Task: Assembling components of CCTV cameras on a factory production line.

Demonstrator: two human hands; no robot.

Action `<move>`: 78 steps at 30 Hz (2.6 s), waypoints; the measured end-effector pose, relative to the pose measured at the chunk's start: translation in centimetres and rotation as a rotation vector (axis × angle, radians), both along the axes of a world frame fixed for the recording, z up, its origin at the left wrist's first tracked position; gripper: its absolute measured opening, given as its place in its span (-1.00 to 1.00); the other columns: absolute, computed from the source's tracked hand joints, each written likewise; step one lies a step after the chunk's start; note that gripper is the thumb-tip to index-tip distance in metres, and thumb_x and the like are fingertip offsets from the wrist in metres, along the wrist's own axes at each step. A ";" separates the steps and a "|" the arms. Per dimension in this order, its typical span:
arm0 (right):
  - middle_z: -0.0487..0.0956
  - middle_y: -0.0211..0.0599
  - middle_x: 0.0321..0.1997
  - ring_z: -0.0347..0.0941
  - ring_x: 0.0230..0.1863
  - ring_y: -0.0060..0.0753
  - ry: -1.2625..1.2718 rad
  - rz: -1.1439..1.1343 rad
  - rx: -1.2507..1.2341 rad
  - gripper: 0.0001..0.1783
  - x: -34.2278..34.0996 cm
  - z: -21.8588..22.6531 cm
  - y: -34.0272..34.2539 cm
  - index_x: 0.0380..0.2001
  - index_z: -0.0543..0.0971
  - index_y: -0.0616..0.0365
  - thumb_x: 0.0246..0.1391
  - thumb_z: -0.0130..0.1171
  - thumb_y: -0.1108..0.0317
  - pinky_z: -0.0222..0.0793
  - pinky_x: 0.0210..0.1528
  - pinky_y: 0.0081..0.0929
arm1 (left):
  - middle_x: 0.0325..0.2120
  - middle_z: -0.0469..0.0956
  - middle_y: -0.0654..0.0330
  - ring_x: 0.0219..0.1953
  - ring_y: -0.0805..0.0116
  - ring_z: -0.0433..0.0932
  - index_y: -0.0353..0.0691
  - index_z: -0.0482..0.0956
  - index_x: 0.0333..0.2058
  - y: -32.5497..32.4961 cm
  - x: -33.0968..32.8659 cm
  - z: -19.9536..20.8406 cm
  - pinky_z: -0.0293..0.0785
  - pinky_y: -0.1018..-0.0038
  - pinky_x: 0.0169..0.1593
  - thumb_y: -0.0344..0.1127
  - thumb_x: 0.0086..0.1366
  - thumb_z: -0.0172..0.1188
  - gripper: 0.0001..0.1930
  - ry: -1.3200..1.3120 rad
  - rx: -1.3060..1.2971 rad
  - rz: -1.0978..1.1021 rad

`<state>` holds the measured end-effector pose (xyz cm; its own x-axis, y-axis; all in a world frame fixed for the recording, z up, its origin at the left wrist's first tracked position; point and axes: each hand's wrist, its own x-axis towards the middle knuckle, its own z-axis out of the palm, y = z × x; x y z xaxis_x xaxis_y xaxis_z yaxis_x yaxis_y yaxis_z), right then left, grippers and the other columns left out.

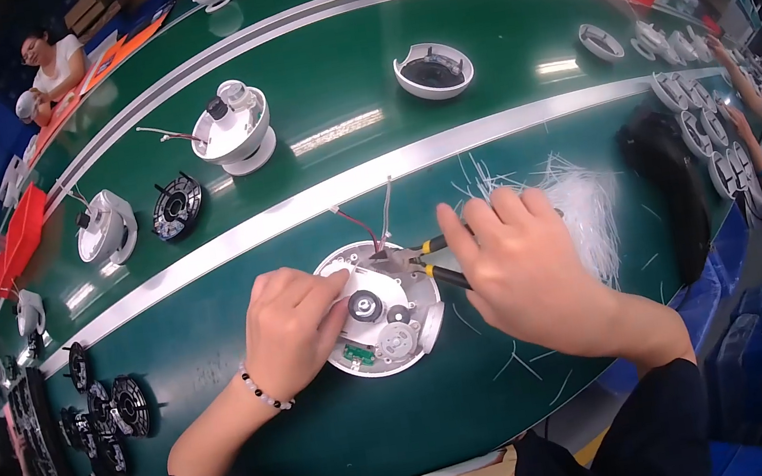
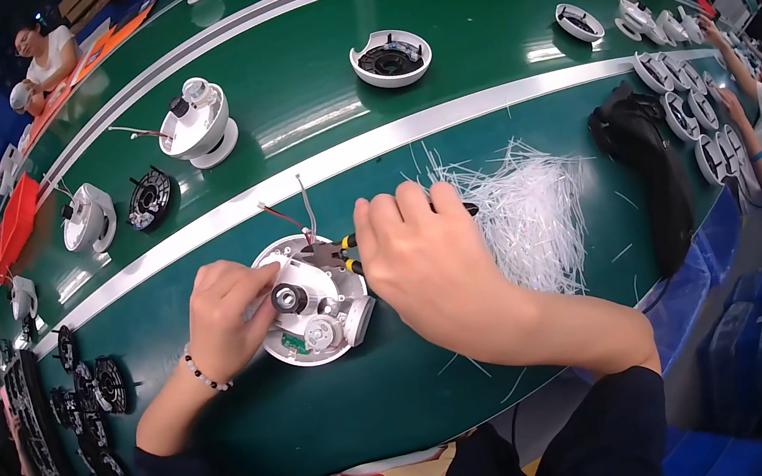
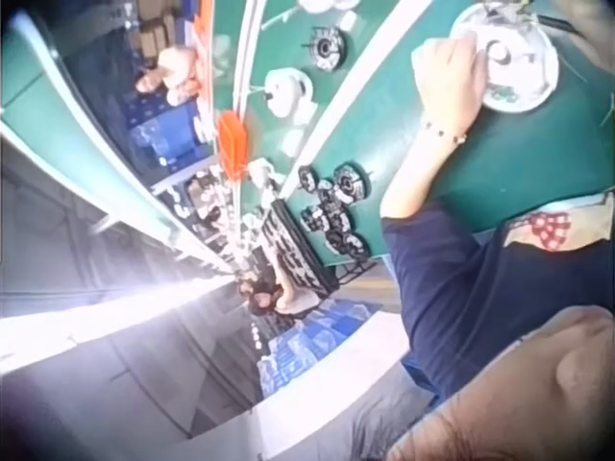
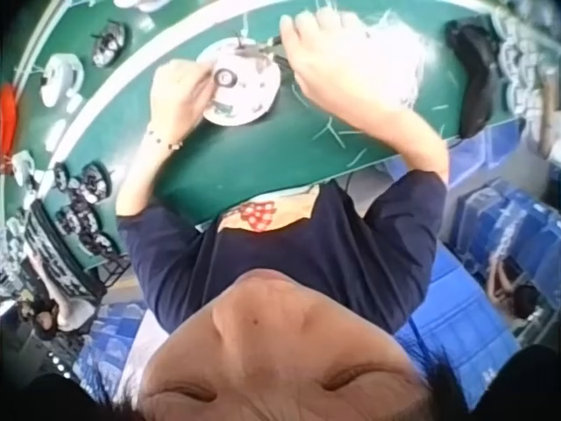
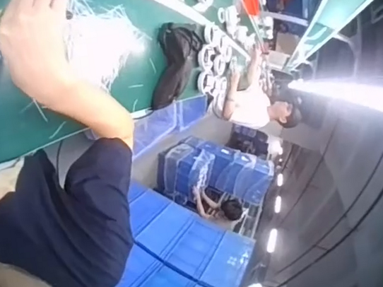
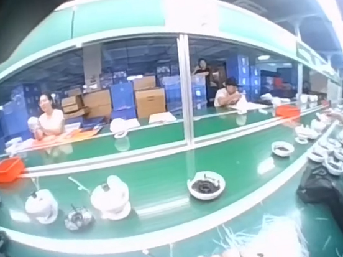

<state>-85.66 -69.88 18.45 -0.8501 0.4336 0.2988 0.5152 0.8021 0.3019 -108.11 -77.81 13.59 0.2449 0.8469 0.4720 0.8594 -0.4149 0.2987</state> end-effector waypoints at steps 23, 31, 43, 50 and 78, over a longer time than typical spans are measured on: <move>0.29 -0.39 -0.63 0.23 -0.52 -0.46 -0.170 -0.051 0.042 -0.84 -6.2 0.6 -3.1 -0.55 0.47 0.24 -0.33 0.10 0.41 0.08 -0.49 -0.52 | -0.55 0.52 0.30 -0.45 0.37 0.45 -0.17 0.57 -0.42 -1.7 -4.2 -0.3 0.28 0.29 -0.15 -0.51 -0.19 0.24 -0.76 -0.020 0.105 -0.051; 0.30 -0.40 -0.64 0.26 -0.54 -0.46 -0.088 -0.001 -0.025 -0.81 -6.0 0.4 -3.4 -0.55 0.48 0.26 -0.36 0.10 0.42 0.09 -0.54 -0.54 | -0.60 0.52 0.32 -0.46 0.38 0.47 -0.14 0.58 -0.46 -2.2 -5.8 -0.5 0.27 0.26 -0.10 -0.48 -0.11 0.26 -0.84 -0.099 0.116 -0.013; 0.25 -0.40 -0.62 0.19 -0.51 -0.47 -0.090 -0.001 0.107 -0.80 -9.3 0.3 -4.6 -0.54 0.47 0.25 -0.37 0.10 0.41 0.04 -0.49 -0.53 | -0.60 0.53 0.33 -0.46 0.39 0.48 -0.13 0.59 -0.48 -3.7 -8.1 -0.1 0.25 0.21 -0.03 -0.48 -0.11 0.26 -0.85 -0.097 0.098 0.006; 0.33 -0.37 -0.58 0.28 -0.53 -0.38 -0.113 -0.071 -0.135 -0.68 -7.5 2.1 -6.0 -0.43 0.46 0.22 -0.41 0.18 0.38 0.15 -0.52 -0.47 | -0.62 0.54 0.30 -0.51 0.40 0.49 -0.14 0.60 -0.48 -3.9 -9.3 0.8 0.28 0.21 -0.03 -0.52 -0.12 0.26 -0.84 -0.190 0.179 0.045; 0.44 -0.38 -0.39 0.35 -0.43 -0.37 0.251 0.565 -0.843 -0.38 -9.2 -10.0 -10.2 -0.14 0.48 0.11 -0.46 0.27 0.26 0.25 -0.40 -0.47 | -0.06 0.36 0.03 -0.07 0.18 0.44 -0.30 0.15 0.06 5.0 -8.8 -2.2 0.46 0.15 -0.09 -0.27 0.29 -0.16 -0.60 -1.429 -1.034 -0.133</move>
<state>-94.83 -80.08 8.50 -0.9493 0.1420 0.2804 -0.0302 0.8469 -0.5310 -116.95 -72.80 11.42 0.2439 0.9199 -0.3071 -0.3034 0.3731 0.8768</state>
